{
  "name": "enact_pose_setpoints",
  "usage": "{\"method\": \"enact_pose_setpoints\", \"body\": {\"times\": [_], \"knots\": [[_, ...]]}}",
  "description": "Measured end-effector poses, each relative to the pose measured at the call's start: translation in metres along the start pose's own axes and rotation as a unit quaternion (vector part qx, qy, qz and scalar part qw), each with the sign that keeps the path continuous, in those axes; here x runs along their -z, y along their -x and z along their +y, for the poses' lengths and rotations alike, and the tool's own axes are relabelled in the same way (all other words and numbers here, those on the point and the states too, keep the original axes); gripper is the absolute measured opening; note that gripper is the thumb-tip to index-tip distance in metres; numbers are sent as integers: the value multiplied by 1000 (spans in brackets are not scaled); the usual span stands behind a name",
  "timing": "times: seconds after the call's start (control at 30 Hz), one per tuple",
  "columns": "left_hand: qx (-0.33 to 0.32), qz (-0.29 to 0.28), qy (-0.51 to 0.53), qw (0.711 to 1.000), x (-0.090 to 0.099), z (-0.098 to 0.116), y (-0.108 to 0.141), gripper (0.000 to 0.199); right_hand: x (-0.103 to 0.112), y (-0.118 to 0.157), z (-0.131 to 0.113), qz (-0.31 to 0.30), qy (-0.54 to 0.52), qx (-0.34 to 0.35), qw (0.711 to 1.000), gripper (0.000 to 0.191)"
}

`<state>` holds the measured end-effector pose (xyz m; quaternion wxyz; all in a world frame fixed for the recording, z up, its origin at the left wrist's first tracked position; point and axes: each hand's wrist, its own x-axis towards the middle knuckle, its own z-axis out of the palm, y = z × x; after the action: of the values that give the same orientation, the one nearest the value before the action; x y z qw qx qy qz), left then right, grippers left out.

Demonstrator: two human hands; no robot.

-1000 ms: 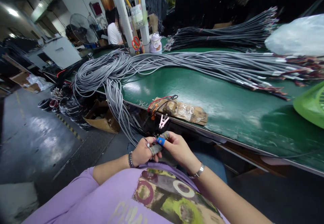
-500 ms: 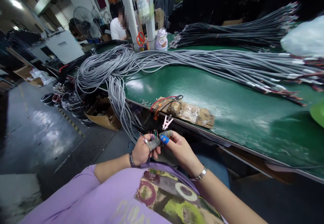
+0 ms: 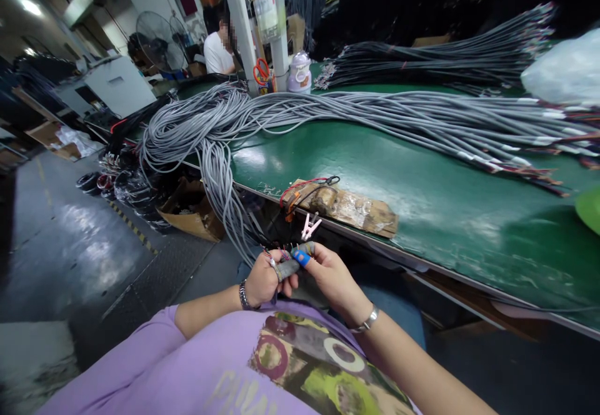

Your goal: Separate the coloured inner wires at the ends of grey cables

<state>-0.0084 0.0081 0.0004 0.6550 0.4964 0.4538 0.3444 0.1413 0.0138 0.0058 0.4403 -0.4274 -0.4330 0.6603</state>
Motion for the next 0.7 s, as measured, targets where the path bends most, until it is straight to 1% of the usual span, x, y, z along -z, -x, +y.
{"method": "enact_pose_setpoints", "body": {"times": [0.07,0.2,0.37,0.47,0.53,0.6,0.7], "knots": [[-8,10,3,1000,0,0,0,39,0,1,3,29,1,-2,1000,31],[-7,23,10,1000,-1,-2,-1,43,-2,3,6,50,-4,5,999,33],[1,49,39,998,-3,-3,-2,40,-4,3,6,86,5,28,996,32],[3,59,55,997,-4,-3,-3,37,-4,3,5,107,0,26,994,29],[2,63,64,996,-2,-3,-3,35,0,2,5,128,-37,16,991,27],[5,62,77,995,1,-2,-5,34,7,-1,5,146,-96,7,985,26],[25,42,93,994,8,3,-8,36,20,-10,5,132,-165,-10,977,28]]}}
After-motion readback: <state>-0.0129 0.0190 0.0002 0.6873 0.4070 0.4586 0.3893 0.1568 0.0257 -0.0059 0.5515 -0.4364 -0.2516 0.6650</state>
